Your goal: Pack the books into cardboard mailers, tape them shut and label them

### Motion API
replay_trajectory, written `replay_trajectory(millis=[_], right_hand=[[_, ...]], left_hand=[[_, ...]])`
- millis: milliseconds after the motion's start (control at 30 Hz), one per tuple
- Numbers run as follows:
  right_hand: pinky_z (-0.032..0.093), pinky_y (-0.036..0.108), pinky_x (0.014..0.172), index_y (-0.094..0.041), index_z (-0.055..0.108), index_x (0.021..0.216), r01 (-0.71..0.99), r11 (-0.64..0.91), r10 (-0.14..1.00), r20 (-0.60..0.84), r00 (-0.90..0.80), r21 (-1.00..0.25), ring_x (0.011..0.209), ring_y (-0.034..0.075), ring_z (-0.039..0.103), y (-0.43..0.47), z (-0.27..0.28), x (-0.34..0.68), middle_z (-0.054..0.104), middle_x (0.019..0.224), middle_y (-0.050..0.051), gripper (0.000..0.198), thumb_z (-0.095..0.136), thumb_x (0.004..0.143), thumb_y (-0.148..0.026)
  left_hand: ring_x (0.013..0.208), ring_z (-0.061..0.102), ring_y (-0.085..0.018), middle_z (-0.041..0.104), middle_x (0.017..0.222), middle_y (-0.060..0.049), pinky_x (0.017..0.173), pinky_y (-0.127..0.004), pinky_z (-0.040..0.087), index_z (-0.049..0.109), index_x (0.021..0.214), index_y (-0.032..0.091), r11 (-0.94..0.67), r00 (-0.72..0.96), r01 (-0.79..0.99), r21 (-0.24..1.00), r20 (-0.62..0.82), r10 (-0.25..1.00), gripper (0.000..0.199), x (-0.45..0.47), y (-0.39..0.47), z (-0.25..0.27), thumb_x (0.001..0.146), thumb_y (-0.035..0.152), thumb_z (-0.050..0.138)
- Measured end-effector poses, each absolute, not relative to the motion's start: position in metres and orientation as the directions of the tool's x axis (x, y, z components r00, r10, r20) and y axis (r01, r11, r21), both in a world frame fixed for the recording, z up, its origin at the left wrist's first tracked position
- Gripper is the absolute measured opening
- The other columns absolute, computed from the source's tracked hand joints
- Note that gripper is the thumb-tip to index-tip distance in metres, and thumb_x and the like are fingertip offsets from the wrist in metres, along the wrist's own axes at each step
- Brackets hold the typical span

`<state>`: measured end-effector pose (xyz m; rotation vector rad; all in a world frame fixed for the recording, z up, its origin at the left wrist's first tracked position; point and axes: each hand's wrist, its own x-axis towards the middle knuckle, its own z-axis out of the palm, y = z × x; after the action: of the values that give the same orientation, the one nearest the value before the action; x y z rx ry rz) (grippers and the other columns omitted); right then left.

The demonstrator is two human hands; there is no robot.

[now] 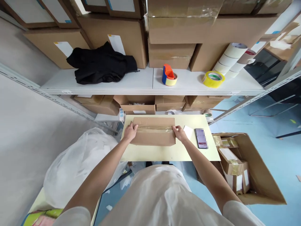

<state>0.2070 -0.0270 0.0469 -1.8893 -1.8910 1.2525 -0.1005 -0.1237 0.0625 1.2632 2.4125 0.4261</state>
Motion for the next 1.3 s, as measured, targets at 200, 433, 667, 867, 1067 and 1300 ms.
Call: replay_trajectory(millis=[200, 433, 667, 867, 1067, 1300], right_hand=[[0.053, 0.027, 0.069, -0.021, 0.054, 0.110, 0.522, -0.222, 0.863, -0.415, -0.288, -0.824, 0.081, 0.016, 0.068, -0.033, 0.019, 0.232, 0.070, 0.096, 0.007, 0.040, 0.037, 0.091, -0.051], [0.037, 0.045, 0.104, -0.012, 0.052, 0.124, 0.780, -0.087, 0.917, -0.356, -0.181, -0.620, 0.127, 0.029, 0.047, -0.022, -0.040, 0.301, 0.052, 0.134, 0.020, 0.043, 0.056, 0.081, -0.016], [0.028, 0.052, 0.109, -0.010, 0.033, 0.140, 0.892, 0.199, 0.842, -0.395, -0.368, -0.406, 0.142, 0.034, 0.021, 0.004, -0.076, 0.322, 0.025, 0.151, 0.024, 0.069, 0.063, 0.079, -0.018], [0.038, 0.050, 0.102, -0.007, 0.039, 0.134, 0.864, 0.354, 0.794, -0.374, -0.479, -0.357, 0.137, 0.036, 0.028, -0.006, -0.081, 0.325, 0.031, 0.147, 0.027, 0.056, 0.057, 0.082, -0.012], [0.045, 0.043, 0.094, -0.010, 0.056, 0.120, 0.867, 0.377, 0.742, -0.454, -0.494, -0.327, 0.121, 0.030, 0.050, -0.014, -0.067, 0.328, 0.053, 0.130, 0.024, 0.041, 0.038, 0.084, -0.003], [0.046, 0.034, 0.068, -0.015, 0.067, 0.099, 0.918, 0.287, 0.775, -0.496, -0.391, -0.274, 0.079, 0.026, 0.067, -0.003, -0.055, 0.329, 0.070, 0.092, 0.016, 0.027, 0.041, 0.090, -0.014]], left_hand=[[0.126, 0.042, -0.035, 0.045, 0.140, -0.016, 0.100, -0.047, 0.038, 0.043, 0.139, 0.014, 0.373, -0.389, 0.904, 0.211, 0.041, 0.920, 0.053, -0.078, -0.125, 0.073, 0.092, 0.038, 0.035], [0.132, 0.035, -0.031, 0.041, 0.142, -0.015, 0.109, -0.046, 0.030, 0.047, 0.135, 0.017, -0.025, 0.002, 0.974, 0.223, 0.100, 0.995, 0.050, -0.002, -0.077, 0.098, 0.091, 0.041, 0.042], [0.126, 0.042, -0.026, 0.054, 0.129, -0.012, 0.106, -0.042, 0.035, 0.061, 0.116, 0.017, -0.342, 0.334, 0.864, 0.370, 0.087, 0.938, 0.035, 0.085, -0.011, 0.080, 0.087, 0.035, 0.052], [0.112, 0.054, -0.023, 0.064, 0.116, -0.009, 0.102, -0.042, 0.036, 0.066, 0.106, 0.018, -0.312, 0.318, 0.867, 0.389, 0.051, 0.947, 0.029, 0.105, 0.005, 0.059, 0.089, 0.036, 0.049], [0.107, 0.056, -0.022, 0.067, 0.110, -0.008, 0.106, -0.042, 0.031, 0.066, 0.103, 0.018, -0.293, 0.292, 0.879, 0.375, 0.063, 0.954, 0.030, 0.105, 0.004, 0.054, 0.090, 0.038, 0.047], [0.106, 0.057, -0.022, 0.067, 0.109, -0.008, 0.106, -0.042, 0.030, 0.066, 0.101, 0.018, -0.268, 0.273, 0.883, 0.385, 0.043, 0.961, 0.030, 0.107, 0.005, 0.054, 0.090, 0.038, 0.048]])
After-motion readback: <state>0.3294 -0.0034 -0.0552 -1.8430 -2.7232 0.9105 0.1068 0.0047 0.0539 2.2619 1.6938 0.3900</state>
